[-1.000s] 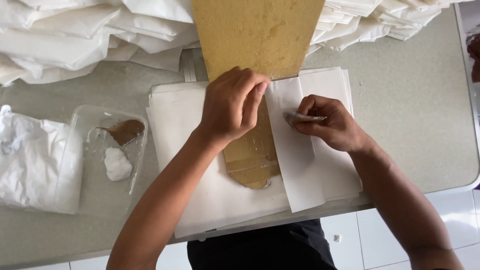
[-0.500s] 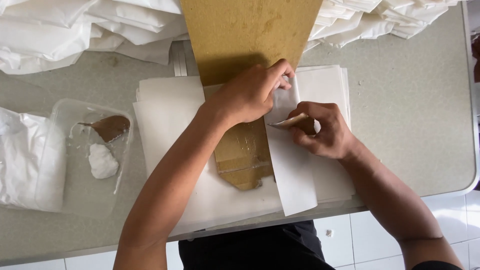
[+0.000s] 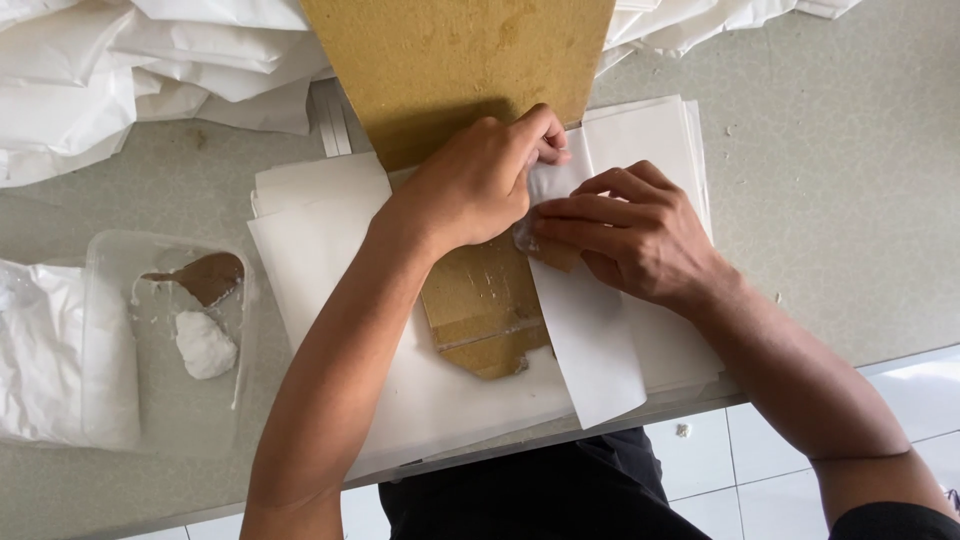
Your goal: The person uses a small wooden spatula to scoop a white paste from a plastic container and spreads it onto white paper sheets placed on a cardboard jig. The person repeatedly scoops and spreads the paste across the paper surface.
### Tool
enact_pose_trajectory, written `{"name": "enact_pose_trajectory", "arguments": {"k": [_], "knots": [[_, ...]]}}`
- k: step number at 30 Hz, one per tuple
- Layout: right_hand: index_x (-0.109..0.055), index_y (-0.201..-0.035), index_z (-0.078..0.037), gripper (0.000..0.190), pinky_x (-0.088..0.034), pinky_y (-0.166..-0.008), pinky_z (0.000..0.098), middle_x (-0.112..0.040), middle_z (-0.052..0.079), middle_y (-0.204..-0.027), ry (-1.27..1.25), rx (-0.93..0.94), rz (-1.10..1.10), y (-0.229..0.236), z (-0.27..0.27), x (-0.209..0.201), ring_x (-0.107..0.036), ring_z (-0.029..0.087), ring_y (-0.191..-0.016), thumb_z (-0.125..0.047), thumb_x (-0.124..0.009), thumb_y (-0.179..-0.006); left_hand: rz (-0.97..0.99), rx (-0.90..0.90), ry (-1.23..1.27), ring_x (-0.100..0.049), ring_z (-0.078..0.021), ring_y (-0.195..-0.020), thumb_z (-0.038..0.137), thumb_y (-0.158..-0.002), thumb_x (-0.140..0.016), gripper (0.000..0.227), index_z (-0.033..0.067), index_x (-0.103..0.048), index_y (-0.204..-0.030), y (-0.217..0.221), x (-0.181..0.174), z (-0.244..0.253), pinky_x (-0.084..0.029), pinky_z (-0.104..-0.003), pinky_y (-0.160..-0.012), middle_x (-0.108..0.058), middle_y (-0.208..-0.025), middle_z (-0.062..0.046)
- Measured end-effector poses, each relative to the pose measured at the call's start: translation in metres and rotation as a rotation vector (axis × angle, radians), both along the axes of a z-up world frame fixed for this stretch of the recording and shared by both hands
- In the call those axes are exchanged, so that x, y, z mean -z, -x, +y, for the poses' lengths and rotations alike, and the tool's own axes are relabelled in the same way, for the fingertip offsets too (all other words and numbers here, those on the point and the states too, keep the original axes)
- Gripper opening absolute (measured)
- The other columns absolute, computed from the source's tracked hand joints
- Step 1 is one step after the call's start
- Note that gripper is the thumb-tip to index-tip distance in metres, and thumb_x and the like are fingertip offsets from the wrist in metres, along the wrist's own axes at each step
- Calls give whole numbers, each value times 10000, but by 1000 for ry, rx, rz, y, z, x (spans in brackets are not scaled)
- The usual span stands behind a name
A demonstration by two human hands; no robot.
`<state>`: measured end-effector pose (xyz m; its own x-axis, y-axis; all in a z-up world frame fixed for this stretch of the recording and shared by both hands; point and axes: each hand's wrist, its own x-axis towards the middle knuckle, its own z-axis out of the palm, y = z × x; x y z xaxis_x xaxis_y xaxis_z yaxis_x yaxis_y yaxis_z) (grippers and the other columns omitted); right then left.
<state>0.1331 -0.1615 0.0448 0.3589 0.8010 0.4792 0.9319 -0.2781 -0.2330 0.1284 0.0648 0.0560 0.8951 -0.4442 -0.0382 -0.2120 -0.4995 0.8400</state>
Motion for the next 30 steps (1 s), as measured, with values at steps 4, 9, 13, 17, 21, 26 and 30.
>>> {"name": "enact_pose_trajectory", "arguments": {"k": [4,9,13,17,21,26,30], "knots": [[-796,-1018,-160,345,-498,-780,399,-756,-7,-1038,26,-65,30,2,-4,5,-672,269,-944,25,-596,-807,-15,-5,-1,-736,-455,-953,-44,-938,-389,235,71,-522,-1094,1,1,-2,-573,-565,-784,-776,-1077,-205],[-795,-924,-173,256,-510,-797,422,-770,-15,-947,95,-155,58,5,-8,5,-683,261,-932,-33,-654,-762,-75,-21,-47,-736,-447,-922,-50,-914,-393,234,70,-521,-1070,1,0,-1,-581,-566,-749,-785,-1051,-174],[-784,-874,-215,199,-512,-765,400,-746,-58,-879,130,-227,85,10,-6,-1,-666,219,-857,-85,-665,-782,-93,-39,-121,-741,-444,-894,-58,-884,-394,252,82,-526,-1048,4,-2,-5,-582,-554,-712,-788,-1029,-167],[-775,-750,-187,117,-520,-666,381,-727,-33,-724,86,-385,395,22,3,-3,-663,207,-713,-106,-703,-792,-127,-58,-166,-755,-404,-890,-64,-886,-405,262,95,-537,-1048,7,-2,-7,-592,-513,-701,-792,-1020,-151],[-803,-785,-190,236,-524,-612,387,-728,-19,-751,-54,-418,657,19,1,-9,-659,243,-660,-227,-636,-948,-148,-66,-197,-753,-411,-883,-66,-874,-416,259,84,-540,-1045,10,-2,-8,-591,-528,-701,-792,-1014,-153],[-827,-978,-145,328,-564,-802,410,-773,35,-1061,-45,-131,289,0,-6,6,-692,297,-968,37,-591,-840,-80,-53,-248,-743,-432,-932,-39,-888,-442,251,100,-556,-1064,10,-16,-9,-593,-579,-721,-787,-1061,-139],[-813,-878,-165,273,-551,-759,410,-777,8,-980,-10,-227,241,4,3,3,-710,285,-942,36,-643,-806,-49,-50,-260,-736,-434,-967,-20,-873,-429,274,106,-547,-1085,9,-14,-7,-587,-604,-746,-788,-1086,-117]]}}
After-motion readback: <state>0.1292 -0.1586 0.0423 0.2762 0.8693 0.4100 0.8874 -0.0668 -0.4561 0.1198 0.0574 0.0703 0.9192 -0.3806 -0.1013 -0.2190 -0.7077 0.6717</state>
